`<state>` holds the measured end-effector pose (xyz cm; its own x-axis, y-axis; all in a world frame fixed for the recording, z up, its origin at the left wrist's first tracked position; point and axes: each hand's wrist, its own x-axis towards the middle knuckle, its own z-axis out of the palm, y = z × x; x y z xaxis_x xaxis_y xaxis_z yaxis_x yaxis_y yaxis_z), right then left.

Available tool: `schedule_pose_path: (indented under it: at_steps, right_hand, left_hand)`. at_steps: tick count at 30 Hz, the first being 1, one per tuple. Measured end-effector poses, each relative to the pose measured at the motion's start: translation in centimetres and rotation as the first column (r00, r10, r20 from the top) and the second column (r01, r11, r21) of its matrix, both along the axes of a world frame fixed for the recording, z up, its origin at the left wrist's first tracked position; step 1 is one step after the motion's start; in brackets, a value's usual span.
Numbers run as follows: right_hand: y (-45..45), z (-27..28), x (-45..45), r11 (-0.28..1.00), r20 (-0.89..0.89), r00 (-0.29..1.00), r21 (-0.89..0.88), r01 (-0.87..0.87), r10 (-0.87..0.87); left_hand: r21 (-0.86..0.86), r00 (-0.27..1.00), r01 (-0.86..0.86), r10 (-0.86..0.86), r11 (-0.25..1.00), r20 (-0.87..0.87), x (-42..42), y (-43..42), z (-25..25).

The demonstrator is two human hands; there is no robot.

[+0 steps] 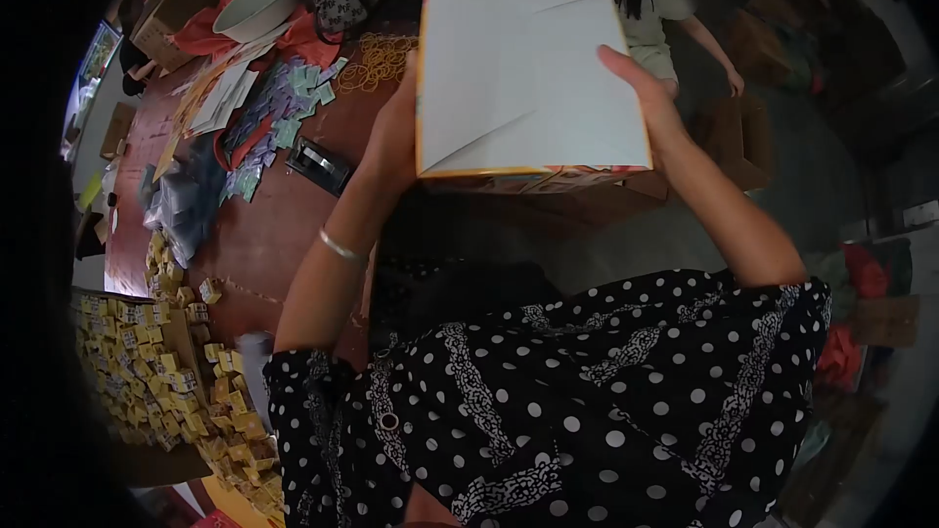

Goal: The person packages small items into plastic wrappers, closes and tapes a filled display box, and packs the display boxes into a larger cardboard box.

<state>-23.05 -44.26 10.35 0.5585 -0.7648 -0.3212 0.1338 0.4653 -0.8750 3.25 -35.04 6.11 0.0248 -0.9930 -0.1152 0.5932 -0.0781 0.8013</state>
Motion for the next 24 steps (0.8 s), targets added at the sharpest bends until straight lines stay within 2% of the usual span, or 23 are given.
schedule_pose_path:
  at_steps: [1, 2, 4, 7, 8, 13, 14, 16, 17, 19, 24]
  right_hand:
    - [-1.6, -0.7, -1.6, 0.995, 0.011, 0.996, -0.039, 0.088, -0.088]
    - [-2.5, -0.9, -3.1, 0.996, 0.004, 0.996, -0.029, 0.088, -0.088]
    - [-3.5, -1.8, -5.7, 0.961, 0.023, 0.968, -0.113, 0.252, -0.251]
    - [-3.7, -3.0, -8.6, 0.92, -0.05, 0.923, -0.118, 0.374, -0.381]
    - [-3.8, -3.6, -9.4, 0.914, -0.064, 0.914, -0.106, 0.392, -0.4]
    - [-2.9, -5.8, -10.8, 0.827, -0.21, 0.814, -0.308, 0.471, -0.542]
    - [-3.0, -6.3, -11.1, 0.829, -0.213, 0.814, -0.304, 0.47, -0.54]
    - [-3.4, -7.4, -12.3, 0.861, -0.23, 0.83, -0.161, 0.482, -0.508]
    - [-3.7, -7.7, -12.7, 0.864, -0.234, 0.832, -0.159, 0.477, -0.503]
    - [-4.4, -8.0, -13.0, 0.873, -0.251, 0.836, -0.13, 0.471, -0.488]
    - [-4.9, -6.9, -12.0, 0.859, -0.226, 0.83, -0.183, 0.478, -0.51]
  left_hand:
    - [-0.013, 0.996, 0.08, -0.079, 0.997, 0.051, -0.6, -2.5, -0.8]
    - [-0.004, 0.996, 0.08, -0.079, 0.997, 0.044, -1.5, -4.5, -1.0]
    - [0.077, 0.948, 0.17, -0.185, 0.982, 0.26, -3.6, -7.5, -1.8]
    - [0.125, 0.914, 0.204, -0.234, 0.971, 0.33, -6.6, -9.6, -3.7]
    - [0.138, 0.912, 0.225, -0.258, 0.965, 0.319, -7.4, -10.1, -4.4]
    - [0.289, 0.854, 0.383, -0.455, 0.877, 0.251, -9.5, -10.7, -8.1]
    - [0.293, 0.855, 0.383, -0.456, 0.876, 0.248, -9.6, -10.8, -8.7]
    - [0.288, 0.883, 0.392, -0.445, 0.874, 0.149, -9.7, -10.7, -9.3]
    - [0.29, 0.886, 0.388, -0.441, 0.875, 0.145, -9.6, -10.8, -9.6]
    - [0.254, 0.847, 0.476, -0.516, 0.842, 0.127, -9.3, -10.7, -8.8]
    - [0.196, 0.843, 0.44, -0.478, 0.877, 0.248, -10.3, -10.1, -8.7]
